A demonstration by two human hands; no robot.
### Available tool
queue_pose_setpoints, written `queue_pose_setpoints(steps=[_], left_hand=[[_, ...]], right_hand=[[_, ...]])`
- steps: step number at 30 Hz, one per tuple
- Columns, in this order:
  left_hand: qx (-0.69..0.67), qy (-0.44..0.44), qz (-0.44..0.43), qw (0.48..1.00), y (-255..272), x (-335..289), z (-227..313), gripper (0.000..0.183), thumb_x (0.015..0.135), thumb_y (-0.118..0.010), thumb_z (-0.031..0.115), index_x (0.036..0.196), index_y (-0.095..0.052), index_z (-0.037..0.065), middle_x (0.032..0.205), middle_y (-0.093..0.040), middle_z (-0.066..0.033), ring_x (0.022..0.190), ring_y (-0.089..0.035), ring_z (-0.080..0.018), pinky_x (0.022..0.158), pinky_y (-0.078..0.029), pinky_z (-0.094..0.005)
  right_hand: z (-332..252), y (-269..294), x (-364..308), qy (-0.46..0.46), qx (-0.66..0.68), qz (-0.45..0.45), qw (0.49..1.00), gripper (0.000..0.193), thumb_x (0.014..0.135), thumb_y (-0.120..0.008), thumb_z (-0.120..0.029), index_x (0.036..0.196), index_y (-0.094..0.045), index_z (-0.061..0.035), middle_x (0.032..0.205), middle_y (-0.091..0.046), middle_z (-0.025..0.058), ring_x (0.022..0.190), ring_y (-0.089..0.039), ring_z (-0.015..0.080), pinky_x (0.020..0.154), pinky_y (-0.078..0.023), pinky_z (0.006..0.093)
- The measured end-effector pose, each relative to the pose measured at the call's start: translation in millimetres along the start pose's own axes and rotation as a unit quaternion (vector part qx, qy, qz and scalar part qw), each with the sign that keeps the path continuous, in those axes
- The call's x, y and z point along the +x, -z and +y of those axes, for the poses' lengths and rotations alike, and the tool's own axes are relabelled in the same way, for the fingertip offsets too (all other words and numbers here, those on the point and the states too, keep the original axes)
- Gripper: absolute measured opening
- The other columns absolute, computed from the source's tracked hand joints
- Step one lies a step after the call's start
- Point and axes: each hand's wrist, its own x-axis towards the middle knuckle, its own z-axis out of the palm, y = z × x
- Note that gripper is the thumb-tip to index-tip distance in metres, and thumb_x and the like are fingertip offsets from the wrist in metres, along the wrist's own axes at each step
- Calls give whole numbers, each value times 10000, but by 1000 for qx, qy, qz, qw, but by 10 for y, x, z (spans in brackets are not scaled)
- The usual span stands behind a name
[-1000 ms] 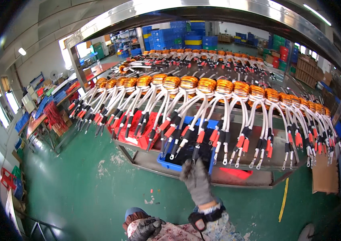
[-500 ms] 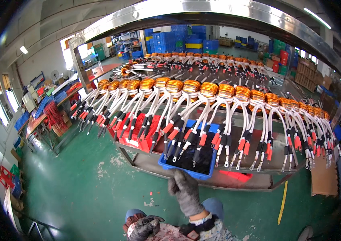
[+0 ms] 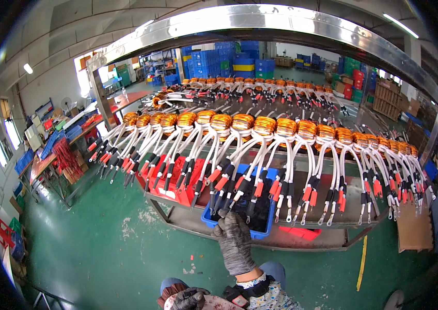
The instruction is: The person picks up black sleeves from a blue bin and slides them onto the wires of copper coils. They repeat this process for several wires on the coils arranged on the metal rack.
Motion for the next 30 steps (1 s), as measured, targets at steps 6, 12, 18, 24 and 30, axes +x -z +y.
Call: queue_pose_setpoints(steps=[6,12,18,24,30], left_hand=[[110,-2,13,994,-12,-55,170,326,878,-498,354,997,-638,85,673,-607,-7,597,-553,-104,556,-411,-234],[168,-27,6,985,-54,-71,224,311,873,-504,348,991,-643,96,755,-640,-38,675,-589,-130,615,-435,-242],[54,-12,-65,996,-98,-30,70,283,896,-496,298,1028,-609,75,768,-593,-4,684,-531,-103,616,-404,-228],[117,-33,-64,991,-80,-73,106,273,892,-495,276,1013,-615,63,765,-603,-14,681,-548,-119,620,-412,-237],[61,9,-84,995,-73,-39,145,280,892,-480,294,975,-634,76,709,-606,-33,629,-551,-128,589,-412,-261]], right_hand=[[45,-84,99,82,58,108,989,244,876,-570,-253,982,-535,-36,676,-455,-29,619,-451,99,575,-408,254],[28,75,149,174,-20,119,977,306,890,-546,-288,996,-535,-1,618,-436,-28,560,-444,86,542,-406,239],[132,247,246,261,-254,164,917,284,932,-450,-285,909,-538,-16,603,-416,-8,526,-413,73,502,-381,237],[-176,385,354,-115,415,-200,880,330,926,-440,-332,725,-459,-72,510,-338,-71,383,-302,37,375,-256,197],[-111,271,158,162,-205,120,958,273,910,-497,-267,887,-542,1,550,-399,-41,456,-387,45,427,-303,197]])
